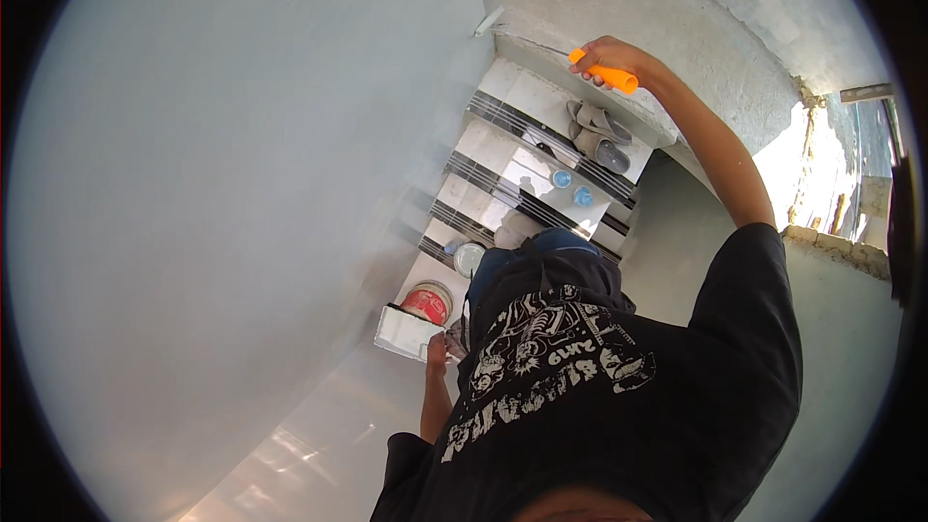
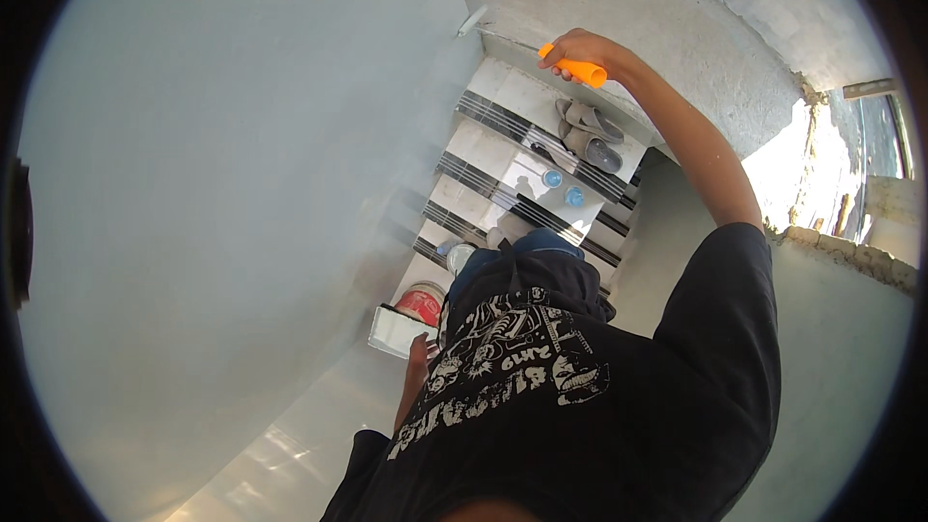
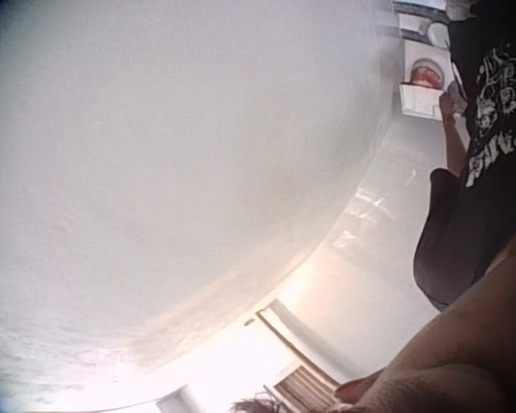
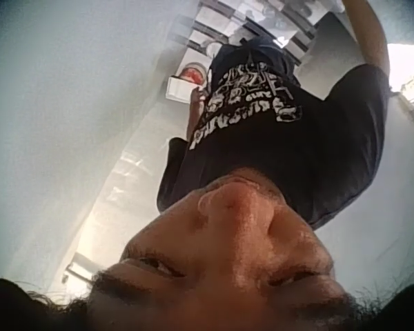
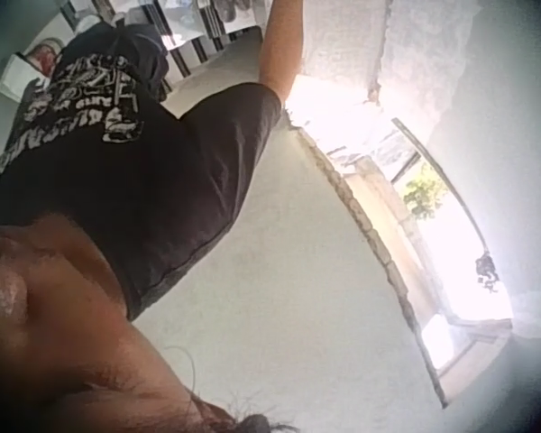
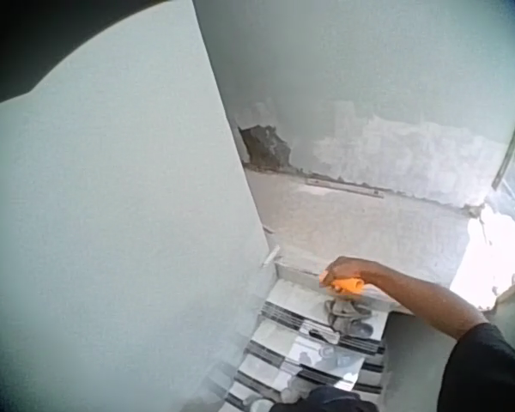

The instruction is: Apply paint to a wall using a roller.

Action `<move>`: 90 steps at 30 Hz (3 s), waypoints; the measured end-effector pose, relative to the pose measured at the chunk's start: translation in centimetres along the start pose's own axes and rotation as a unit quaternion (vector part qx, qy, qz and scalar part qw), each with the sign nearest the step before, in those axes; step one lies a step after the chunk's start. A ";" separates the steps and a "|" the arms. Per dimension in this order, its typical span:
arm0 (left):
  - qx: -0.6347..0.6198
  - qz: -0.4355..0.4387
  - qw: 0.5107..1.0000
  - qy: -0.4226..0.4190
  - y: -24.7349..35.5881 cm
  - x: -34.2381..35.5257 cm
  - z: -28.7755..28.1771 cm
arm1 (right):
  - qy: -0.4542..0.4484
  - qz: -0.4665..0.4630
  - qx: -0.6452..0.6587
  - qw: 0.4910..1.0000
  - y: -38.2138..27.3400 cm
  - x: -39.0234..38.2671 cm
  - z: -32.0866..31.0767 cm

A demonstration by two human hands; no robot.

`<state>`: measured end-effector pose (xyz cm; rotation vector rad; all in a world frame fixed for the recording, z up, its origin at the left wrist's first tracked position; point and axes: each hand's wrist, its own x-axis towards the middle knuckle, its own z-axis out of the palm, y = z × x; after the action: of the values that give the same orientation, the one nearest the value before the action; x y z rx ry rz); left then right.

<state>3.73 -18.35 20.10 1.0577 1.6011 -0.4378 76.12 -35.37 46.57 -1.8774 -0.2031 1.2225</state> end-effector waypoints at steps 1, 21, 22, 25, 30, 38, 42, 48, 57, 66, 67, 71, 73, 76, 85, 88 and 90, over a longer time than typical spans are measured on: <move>0.001 -0.001 1.000 -0.002 0.0 -0.1 0.1 | -0.005 0.008 0.061 0.998 2.5 -0.1 0.6; 0.025 0.008 1.000 -0.012 0.6 -1.7 -0.1 | -0.035 0.071 -0.046 0.996 20.6 -4.5 12.6; 0.032 0.008 0.999 -0.035 -0.2 -1.2 -0.7 | -0.040 0.053 -0.064 0.996 18.5 -4.8 11.5; 0.051 0.016 0.998 -0.039 0.2 -0.7 0.6 | -0.006 -0.002 -0.130 0.991 11.7 -6.4 7.7; 0.003 0.020 0.998 -0.060 -1.3 1.1 4.0 | 0.020 -0.019 -0.366 0.930 -1.2 -8.0 3.8; -0.151 0.047 0.986 -0.044 -10.3 2.6 7.5 | 0.057 -0.005 -0.443 0.895 -10.7 -16.8 2.3; 0.057 0.258 0.961 -0.076 -3.9 -3.4 8.1 | 0.078 -0.009 -0.452 0.889 -9.6 -15.0 2.3; -0.048 0.022 0.996 -0.069 -5.0 -1.3 6.1 | 0.010 -0.037 -0.423 0.905 -3.7 -4.2 4.1; -0.006 0.008 0.999 -0.035 0.0 -0.5 4.3 | 0.033 0.010 -0.415 0.909 -7.9 -12.7 -0.9; -0.032 0.090 0.993 -0.076 4.1 0.3 7.3 | 0.005 -0.017 -0.361 0.932 0.7 -1.4 2.9; -0.031 0.087 0.993 -0.075 3.6 0.1 7.4 | 0.003 -0.024 -0.366 0.930 -0.1 -2.7 2.6; -0.043 0.069 0.996 -0.035 1.9 -0.8 7.9 | 0.038 -0.029 -0.404 0.914 -4.8 -10.7 1.1; -0.017 0.106 0.994 -0.028 -0.5 -0.7 7.8 | 0.044 -0.032 -0.396 0.917 -5.4 -12.5 -0.4; 0.014 0.052 0.998 -0.039 -2.5 -0.7 7.6 | 0.040 -0.009 -0.383 0.923 -5.3 -11.1 1.3; -0.047 0.037 0.997 -0.041 0.4 -1.7 7.0 | 0.000 -0.017 -0.319 0.948 5.8 5.5 4.7; -0.035 0.041 0.998 -0.038 0.2 -2.3 6.6 | -0.008 -0.018 -0.321 0.947 6.4 5.1 3.7; -0.047 0.021 0.998 -0.029 -1.1 -2.2 6.6 | -0.001 -0.022 -0.328 0.944 4.8 2.0 3.2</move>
<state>6.65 -24.78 19.73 0.9975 1.5310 -0.3593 73.06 -35.44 41.25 -2.4145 -0.7238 1.2146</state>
